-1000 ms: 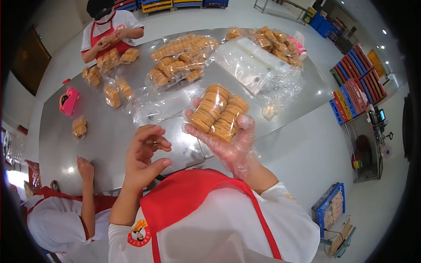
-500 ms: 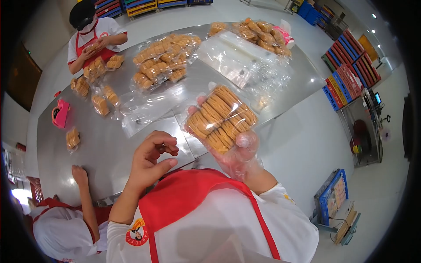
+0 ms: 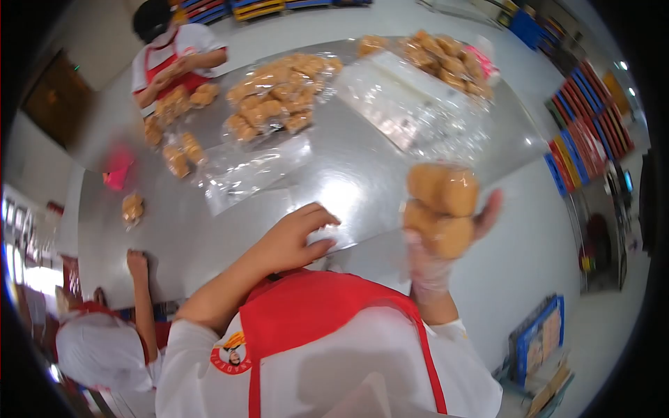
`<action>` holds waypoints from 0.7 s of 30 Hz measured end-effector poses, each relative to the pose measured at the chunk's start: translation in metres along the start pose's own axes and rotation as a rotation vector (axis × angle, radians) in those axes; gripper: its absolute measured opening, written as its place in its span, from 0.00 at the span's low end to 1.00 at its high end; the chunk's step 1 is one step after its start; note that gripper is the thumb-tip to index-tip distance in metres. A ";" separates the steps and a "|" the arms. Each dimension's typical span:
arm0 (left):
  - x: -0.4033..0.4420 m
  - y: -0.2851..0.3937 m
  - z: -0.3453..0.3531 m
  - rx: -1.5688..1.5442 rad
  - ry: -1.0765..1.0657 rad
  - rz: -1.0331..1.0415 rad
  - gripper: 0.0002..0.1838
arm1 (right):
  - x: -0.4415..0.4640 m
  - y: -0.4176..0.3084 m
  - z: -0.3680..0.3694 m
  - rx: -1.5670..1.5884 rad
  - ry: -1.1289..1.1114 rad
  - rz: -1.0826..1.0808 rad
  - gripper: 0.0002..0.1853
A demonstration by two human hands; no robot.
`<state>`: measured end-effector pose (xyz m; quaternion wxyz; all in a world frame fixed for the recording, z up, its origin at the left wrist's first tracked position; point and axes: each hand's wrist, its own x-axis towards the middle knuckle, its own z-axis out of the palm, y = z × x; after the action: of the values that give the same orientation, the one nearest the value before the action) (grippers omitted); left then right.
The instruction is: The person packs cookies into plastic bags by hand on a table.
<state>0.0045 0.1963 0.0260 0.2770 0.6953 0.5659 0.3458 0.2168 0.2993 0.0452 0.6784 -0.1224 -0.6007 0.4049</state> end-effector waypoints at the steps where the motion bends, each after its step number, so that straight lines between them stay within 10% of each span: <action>1: 0.012 -0.019 0.006 0.193 0.024 0.047 0.17 | 0.000 -0.004 -0.004 0.126 0.102 0.156 0.57; 5: 0.088 -0.082 0.006 0.804 0.254 -0.016 0.20 | 0.018 0.028 -0.024 0.665 0.151 0.504 0.53; 13: 0.159 -0.169 0.006 1.045 0.205 -0.622 0.15 | -0.020 0.058 -0.009 0.770 0.059 0.900 0.46; 21: 0.108 -0.143 -0.017 1.142 0.447 -0.341 0.11 | -0.046 0.108 -0.023 0.747 -0.127 1.058 0.42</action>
<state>-0.0807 0.3312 -0.0564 -0.2111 0.5445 0.8081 0.0771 0.1973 0.3436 -0.0639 0.3475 -0.1334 -0.3170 0.8723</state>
